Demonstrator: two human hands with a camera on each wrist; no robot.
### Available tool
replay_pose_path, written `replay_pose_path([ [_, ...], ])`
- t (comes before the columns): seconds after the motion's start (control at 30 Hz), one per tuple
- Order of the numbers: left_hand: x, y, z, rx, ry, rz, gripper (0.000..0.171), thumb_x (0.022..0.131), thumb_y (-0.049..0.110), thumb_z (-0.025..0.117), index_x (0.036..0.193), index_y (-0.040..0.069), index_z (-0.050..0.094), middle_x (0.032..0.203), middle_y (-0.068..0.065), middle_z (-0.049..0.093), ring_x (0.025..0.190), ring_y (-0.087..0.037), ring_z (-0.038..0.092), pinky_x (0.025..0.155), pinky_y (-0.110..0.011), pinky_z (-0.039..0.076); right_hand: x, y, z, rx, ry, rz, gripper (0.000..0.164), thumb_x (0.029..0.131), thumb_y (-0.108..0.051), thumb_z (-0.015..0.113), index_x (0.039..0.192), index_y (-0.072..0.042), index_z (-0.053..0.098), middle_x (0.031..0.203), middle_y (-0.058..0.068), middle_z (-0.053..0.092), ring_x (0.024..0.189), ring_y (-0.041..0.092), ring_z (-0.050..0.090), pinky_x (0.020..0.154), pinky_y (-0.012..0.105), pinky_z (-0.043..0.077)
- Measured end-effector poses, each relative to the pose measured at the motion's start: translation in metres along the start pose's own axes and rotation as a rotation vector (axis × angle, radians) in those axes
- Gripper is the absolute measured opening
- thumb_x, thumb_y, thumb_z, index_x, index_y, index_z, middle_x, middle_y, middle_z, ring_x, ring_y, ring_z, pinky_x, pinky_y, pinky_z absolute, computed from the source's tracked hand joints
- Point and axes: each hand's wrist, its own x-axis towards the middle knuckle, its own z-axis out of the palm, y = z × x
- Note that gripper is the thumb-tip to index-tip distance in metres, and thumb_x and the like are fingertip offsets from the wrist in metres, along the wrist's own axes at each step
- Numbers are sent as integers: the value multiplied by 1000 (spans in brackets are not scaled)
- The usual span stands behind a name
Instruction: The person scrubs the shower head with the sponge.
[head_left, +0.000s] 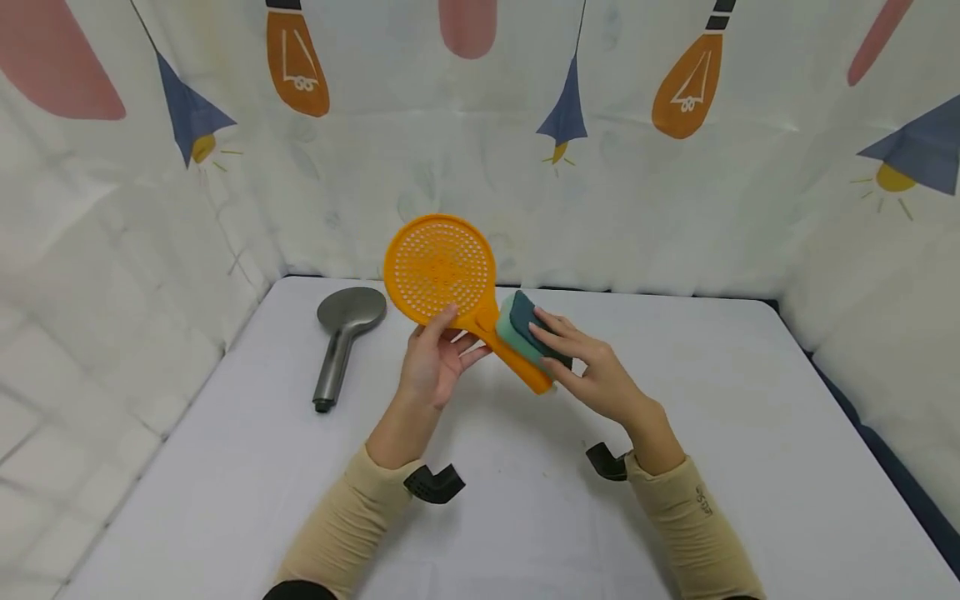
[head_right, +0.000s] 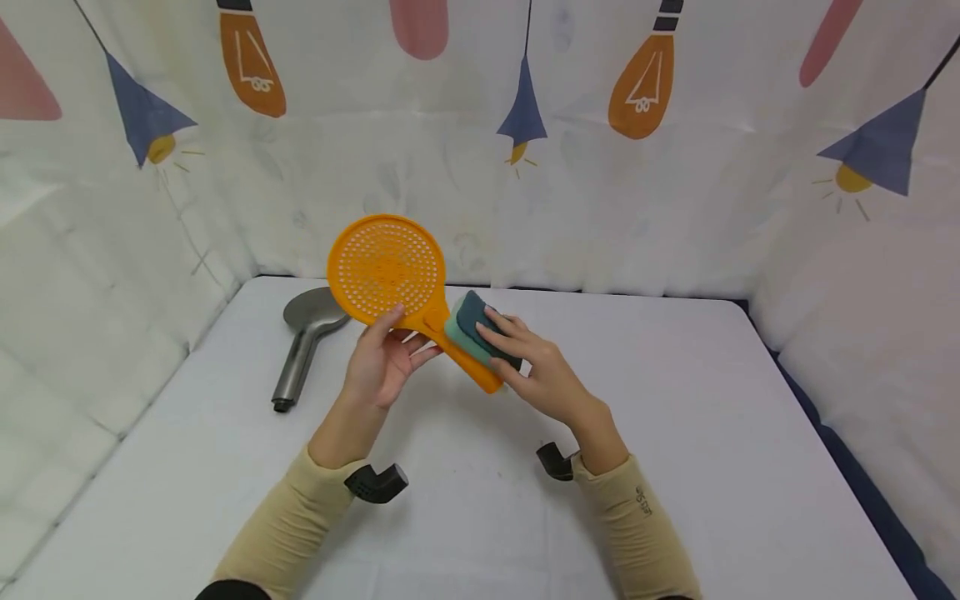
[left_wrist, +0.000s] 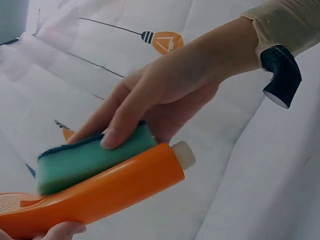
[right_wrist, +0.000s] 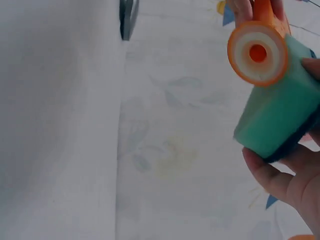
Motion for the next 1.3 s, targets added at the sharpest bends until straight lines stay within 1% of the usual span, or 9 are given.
replay_pose_path([
  [0.07,-2,-5,2,18,-33,-19,30,109,18,50,137,8,52,119,-11,67,94,-27,72,77,-44,60,0,-1,4,9,32,18,51,97,6,65,146,2,54,157,16,43,145,39,38,109,27,40],
  [0.17,-3,-8,4,8,-36,-20,30,109,18,49,138,7,52,120,-12,66,93,-27,72,76,-43,61,1,-4,5,20,38,22,51,98,6,63,148,1,53,158,15,43,145,37,38,109,25,39],
  [0.27,-2,-7,3,-17,13,-1,29,109,19,50,136,7,52,120,-13,66,93,-27,72,75,-43,61,1,-6,1,42,-15,23,50,100,6,61,149,0,52,158,15,42,147,34,36,118,32,29],
  [0.43,1,5,-3,-54,109,37,33,108,25,53,138,11,50,125,-13,62,99,-30,70,81,-45,60,-2,-4,-10,68,-101,10,49,101,5,60,148,-2,54,158,16,42,147,33,37,115,30,34],
  [0.6,4,17,-10,-79,142,108,35,109,24,51,142,12,47,127,-14,57,103,-31,67,83,-44,59,-2,-2,-12,-3,-104,-11,50,96,6,66,144,-3,58,156,16,45,145,35,40,112,32,39],
  [0.7,6,21,-12,-70,143,129,35,109,24,51,142,12,47,127,-15,57,102,-31,67,82,-44,60,-2,-3,-9,-70,-89,-20,51,94,5,69,143,-3,60,156,15,45,145,40,39,113,45,39],
  [0.83,6,17,-10,-21,116,83,33,107,23,55,138,12,51,126,-15,60,99,-30,68,80,-43,60,-1,-7,0,-136,-54,-34,52,92,6,72,141,-4,62,157,14,44,143,46,38,109,58,39],
  [1.1,0,-8,1,97,35,-57,31,105,19,57,133,5,53,116,-13,66,90,-25,72,75,-43,61,6,-8,28,-260,180,-130,52,84,9,78,134,4,65,151,23,49,136,51,45,99,65,45],
  [1.3,1,-12,1,83,76,-33,32,105,19,59,132,4,54,115,-14,65,86,-24,72,73,-41,61,7,-8,37,-371,188,-188,54,79,10,82,131,2,68,147,24,53,129,55,47,95,68,47],
])
